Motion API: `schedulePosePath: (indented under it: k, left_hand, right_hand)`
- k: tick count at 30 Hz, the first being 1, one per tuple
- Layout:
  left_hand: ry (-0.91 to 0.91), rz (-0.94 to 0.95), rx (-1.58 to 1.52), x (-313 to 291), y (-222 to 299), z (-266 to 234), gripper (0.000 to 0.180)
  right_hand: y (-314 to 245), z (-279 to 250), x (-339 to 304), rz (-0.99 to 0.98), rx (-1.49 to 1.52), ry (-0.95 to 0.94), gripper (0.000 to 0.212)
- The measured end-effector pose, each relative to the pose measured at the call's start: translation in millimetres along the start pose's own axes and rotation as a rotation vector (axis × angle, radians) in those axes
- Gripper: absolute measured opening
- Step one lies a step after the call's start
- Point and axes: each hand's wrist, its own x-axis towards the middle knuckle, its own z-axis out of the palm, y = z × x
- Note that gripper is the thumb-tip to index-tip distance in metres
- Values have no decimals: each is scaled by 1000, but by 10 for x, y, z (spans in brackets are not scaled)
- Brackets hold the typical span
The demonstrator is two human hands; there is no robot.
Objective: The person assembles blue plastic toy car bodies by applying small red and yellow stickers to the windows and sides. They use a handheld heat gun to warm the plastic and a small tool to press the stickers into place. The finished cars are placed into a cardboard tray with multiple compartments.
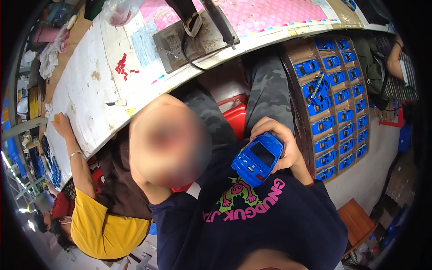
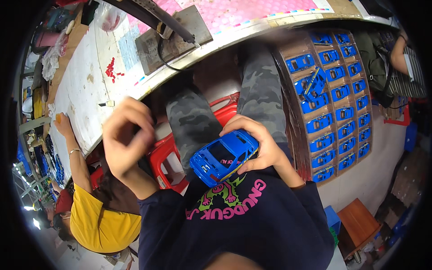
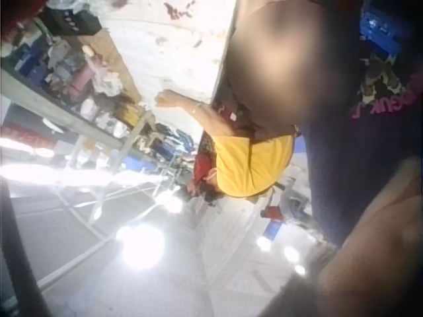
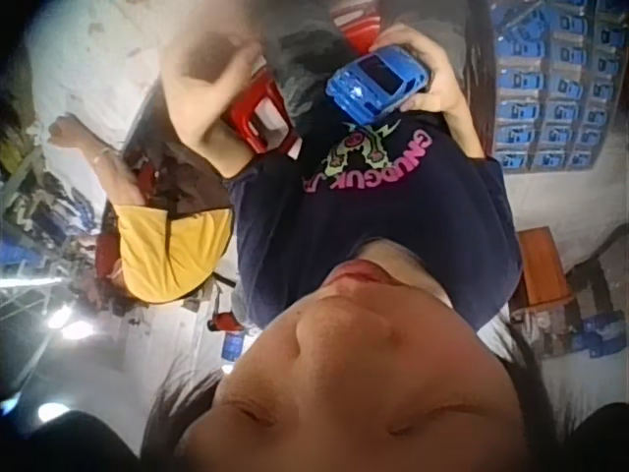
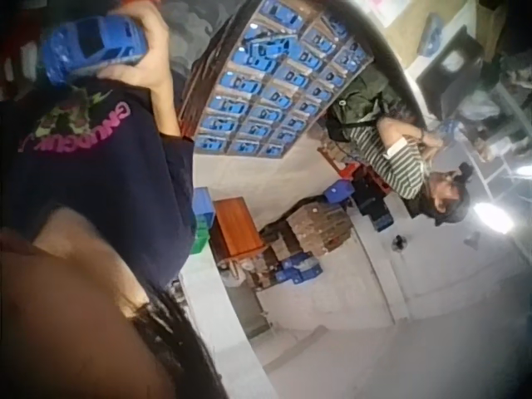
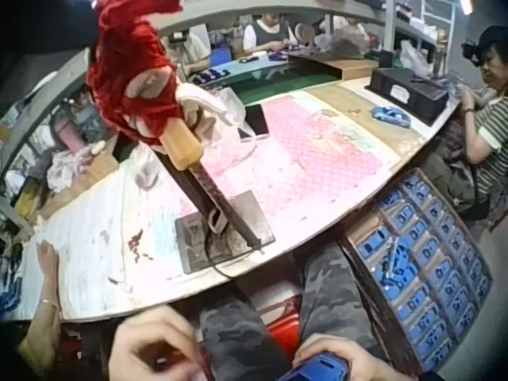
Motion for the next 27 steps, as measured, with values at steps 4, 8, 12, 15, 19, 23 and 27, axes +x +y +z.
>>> schedulePosePath:
  k: [4,8,12,15,19,23,27]
  left_hand:
    - [-385,-108,-151,26,164,143,13]
    - [-509,-124,-201,66,116,146,12]
    - [-550,-151,-173,105,111,156,11]
    - [-546,-187,-168,112,116,172,11]
    - [-603,-219,-205,142,117,179,10]
    - [-626,-254,-226,178,124,184,9]
    - [-626,-257,-236,192,128,196,10]
  right_hand:
    - [4,34,26,32,53,-1,66]
    - [-17,33,51,14,-19,-38,65]
    - [-25,2,61,-12,-68,-61,65]
    - [-37,-14,57,-12,-88,-72,65]
    - [-46,-55,66,-23,-117,-122,65]
    - [-77,-72,76,-20,-137,-133,65]
    - [-90,-100,94,-39,-143,-156,65]
